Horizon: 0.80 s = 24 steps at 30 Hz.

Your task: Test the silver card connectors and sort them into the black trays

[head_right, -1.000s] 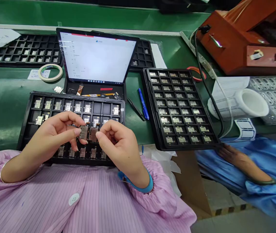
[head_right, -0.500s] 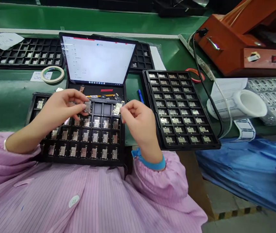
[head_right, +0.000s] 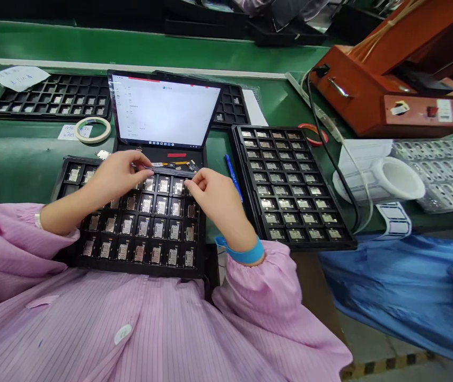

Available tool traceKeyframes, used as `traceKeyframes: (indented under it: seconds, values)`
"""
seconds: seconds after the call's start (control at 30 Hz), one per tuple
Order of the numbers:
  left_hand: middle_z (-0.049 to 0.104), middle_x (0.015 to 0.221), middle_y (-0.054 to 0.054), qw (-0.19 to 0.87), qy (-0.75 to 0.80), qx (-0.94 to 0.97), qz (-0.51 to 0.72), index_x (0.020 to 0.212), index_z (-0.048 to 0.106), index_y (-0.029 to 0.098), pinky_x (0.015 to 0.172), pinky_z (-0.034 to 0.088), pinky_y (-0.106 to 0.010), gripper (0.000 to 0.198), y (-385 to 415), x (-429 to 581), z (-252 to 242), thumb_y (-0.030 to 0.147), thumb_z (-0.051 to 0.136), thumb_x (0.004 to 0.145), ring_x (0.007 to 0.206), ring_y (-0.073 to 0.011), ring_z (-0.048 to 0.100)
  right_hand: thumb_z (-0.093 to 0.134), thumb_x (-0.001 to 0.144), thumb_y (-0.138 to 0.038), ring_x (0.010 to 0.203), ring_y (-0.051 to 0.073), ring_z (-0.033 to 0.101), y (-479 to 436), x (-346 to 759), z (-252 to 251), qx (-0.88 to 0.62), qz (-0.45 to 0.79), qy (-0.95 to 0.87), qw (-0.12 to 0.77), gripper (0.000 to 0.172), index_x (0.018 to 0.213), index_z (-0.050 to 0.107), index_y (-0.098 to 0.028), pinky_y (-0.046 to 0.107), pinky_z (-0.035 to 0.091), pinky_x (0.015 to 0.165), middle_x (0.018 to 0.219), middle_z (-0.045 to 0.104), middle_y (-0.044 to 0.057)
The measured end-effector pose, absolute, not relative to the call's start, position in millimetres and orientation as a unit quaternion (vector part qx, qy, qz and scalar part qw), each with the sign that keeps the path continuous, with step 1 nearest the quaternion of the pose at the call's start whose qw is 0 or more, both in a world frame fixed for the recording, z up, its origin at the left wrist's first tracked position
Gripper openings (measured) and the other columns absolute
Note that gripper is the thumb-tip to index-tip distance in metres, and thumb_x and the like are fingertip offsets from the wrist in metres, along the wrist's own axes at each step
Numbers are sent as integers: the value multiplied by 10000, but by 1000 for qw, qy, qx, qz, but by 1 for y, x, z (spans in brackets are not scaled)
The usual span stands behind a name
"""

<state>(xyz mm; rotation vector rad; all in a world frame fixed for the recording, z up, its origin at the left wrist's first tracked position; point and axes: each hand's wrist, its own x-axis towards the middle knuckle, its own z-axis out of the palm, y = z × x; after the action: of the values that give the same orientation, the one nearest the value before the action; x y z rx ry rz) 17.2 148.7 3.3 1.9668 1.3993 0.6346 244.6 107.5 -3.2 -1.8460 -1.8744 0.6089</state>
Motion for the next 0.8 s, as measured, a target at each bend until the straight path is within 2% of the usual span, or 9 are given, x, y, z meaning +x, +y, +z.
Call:
traceKeyframes:
  seconds: [0.13, 0.27, 0.37, 0.47, 0.57, 0.67, 0.8]
  values:
    - [686, 835, -62, 299, 561, 723, 271, 881, 718, 195, 668, 403, -335, 124, 156, -19, 18, 277, 692, 793, 678, -188, 551, 619, 869, -239, 666, 168, 571, 108, 230, 13, -576, 255, -744, 222, 103, 776, 639, -200, 303, 394, 613, 740, 660, 20]
    - [651, 801, -58, 298, 544, 766, 170, 824, 719, 200, 677, 402, -329, 95, 160, -26, 9, 238, 731, 738, 718, -216, 573, 606, 863, -135, 793, 197, 582, 124, 195, 1, -534, 223, -800, 157, 68, 865, 663, -172, 331, 431, 713, 875, 637, 58]
    - [634, 932, -94, 251, 529, 806, 85, 943, 701, 167, 759, 444, -352, 245, 158, -17, -3, 275, 766, 734, 861, -268, 600, 592, 875, -124, 906, 237, 573, 136, 177, -14, -546, 180, -810, 115, 85, 931, 653, -145, 361, 447, 797, 1002, 585, 109]
    - [596, 1054, -142, 223, 536, 812, 53, 1032, 665, 124, 815, 465, -388, 368, 152, -9, -5, 253, 800, 715, 927, -301, 604, 599, 867, -125, 979, 267, 555, 140, 172, -22, -546, 157, -816, 108, 88, 948, 628, -143, 384, 446, 861, 1036, 557, 126]
    - [576, 1102, -155, 220, 538, 812, 52, 1037, 642, 111, 832, 472, -391, 361, 146, -7, -2, 201, 792, 722, 949, -302, 609, 609, 843, -111, 974, 265, 543, 136, 175, -20, -537, 151, -820, 128, 83, 919, 597, -144, 380, 442, 857, 1027, 547, 126]
    - [571, 1130, -164, 215, 538, 812, 71, 1064, 611, 106, 794, 475, -384, 344, 140, -8, -2, 181, 751, 758, 962, -307, 608, 572, 824, -61, 883, 224, 551, 130, 178, -17, -526, 176, -817, 158, 112, 862, 558, -165, 344, 432, 770, 973, 566, 95]
    - [636, 1027, -133, 229, 537, 802, 129, 979, 606, 122, 751, 464, -374, 148, 136, -6, -11, 165, 637, 841, 938, -289, 610, 527, 817, -38, 716, 176, 540, 126, 182, -18, -531, 244, -790, 186, 155, 836, 524, -192, 325, 400, 688, 789, 592, 20]
